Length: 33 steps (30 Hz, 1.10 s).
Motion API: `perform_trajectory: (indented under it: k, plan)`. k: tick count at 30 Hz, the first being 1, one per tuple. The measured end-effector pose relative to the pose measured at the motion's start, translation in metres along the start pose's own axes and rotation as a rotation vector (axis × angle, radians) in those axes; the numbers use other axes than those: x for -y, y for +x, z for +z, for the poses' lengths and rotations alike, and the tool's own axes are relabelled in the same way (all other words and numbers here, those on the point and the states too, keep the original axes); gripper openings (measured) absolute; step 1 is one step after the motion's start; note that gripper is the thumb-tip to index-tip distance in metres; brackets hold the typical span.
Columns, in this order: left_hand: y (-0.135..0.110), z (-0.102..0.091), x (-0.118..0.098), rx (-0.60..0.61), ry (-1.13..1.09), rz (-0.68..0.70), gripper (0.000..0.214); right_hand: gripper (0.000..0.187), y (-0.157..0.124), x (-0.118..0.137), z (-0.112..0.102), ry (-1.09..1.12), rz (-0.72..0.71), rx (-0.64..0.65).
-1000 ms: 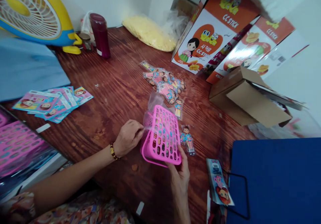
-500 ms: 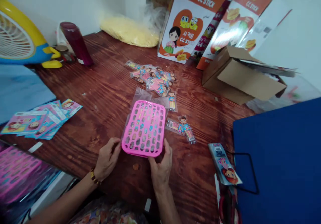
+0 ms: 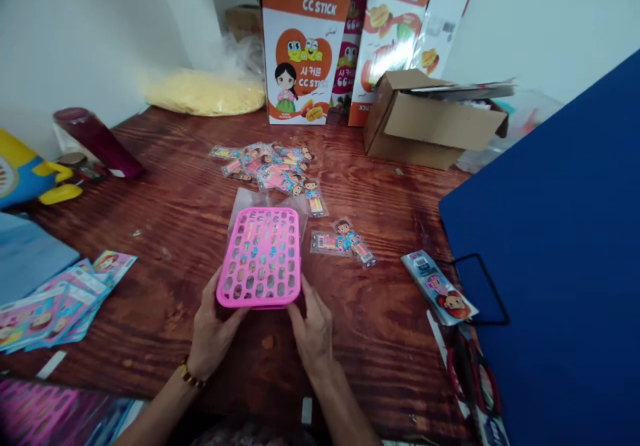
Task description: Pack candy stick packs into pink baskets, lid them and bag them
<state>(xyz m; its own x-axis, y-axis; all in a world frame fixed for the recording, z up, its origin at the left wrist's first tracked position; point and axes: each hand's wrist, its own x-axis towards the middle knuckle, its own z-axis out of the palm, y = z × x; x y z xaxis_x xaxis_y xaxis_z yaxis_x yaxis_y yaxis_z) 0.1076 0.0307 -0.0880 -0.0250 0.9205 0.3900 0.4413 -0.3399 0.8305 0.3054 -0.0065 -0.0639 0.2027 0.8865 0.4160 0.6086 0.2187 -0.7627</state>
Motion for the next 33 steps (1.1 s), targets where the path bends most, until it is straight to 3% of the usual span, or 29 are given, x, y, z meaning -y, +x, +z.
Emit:
perform_trajectory:
  k: [3, 6, 10, 14, 20, 23, 26, 28, 29, 31, 33]
  plan:
    - [-0.01, 0.004, -0.002, -0.106, 0.019, -0.112, 0.067, 0.029, -0.001, 0.014, 0.0, -0.057, -0.041, -0.087]
    - [-0.018, 0.004, -0.001, -0.17, 0.057, -0.207, 0.061, 0.015, -0.01, 0.015, -0.002, -0.082, -0.088, -0.089]
    - [-0.02, 0.001, -0.002, -0.147, 0.079, -0.317, 0.059, 0.015, -0.025, 0.008, -0.013, -0.19, -0.191, -0.07]
    - [-0.022, 0.0, -0.008, -0.141, 0.049, -0.345, 0.059, 0.012, -0.03, 0.015, -0.019, -0.31, -0.17, -0.127]
    - [-0.033, 0.008, -0.014, -0.208, 0.03, -0.422, 0.061, 0.019, -0.027, 0.041, -0.003, -0.157, -0.316, -0.127]
    - [-0.041, 0.006, -0.014, -0.15, 0.016, -0.469, 0.057, 0.02, -0.037, 0.038, -0.002, -0.145, -0.346, -0.073]
    - [-0.043, -0.014, -0.007, 0.044, -0.039, -0.373, 0.045, 0.014, -0.052, 0.022, -0.019, -0.138, -0.326, 0.093]
    - [-0.036, -0.037, 0.0, 0.11, -0.075, -0.317, 0.039, 0.013, -0.057, 0.01, -0.038, -0.113, -0.279, 0.191]
    - [-0.028, -0.048, 0.001, 0.086, -0.088, -0.331, 0.038, 0.014, -0.058, 0.005, -0.047, -0.096, -0.211, 0.191]
    - [-0.004, -0.064, -0.001, -0.03, -0.172, -0.475, 0.042, 0.014, -0.052, -0.002, -0.056, -0.06, 0.009, 0.07]
    - [0.024, -0.065, -0.01, -0.05, -0.452, -0.599, 0.052, 0.022, -0.043, -0.004, -0.049, -0.004, 0.224, -0.1]
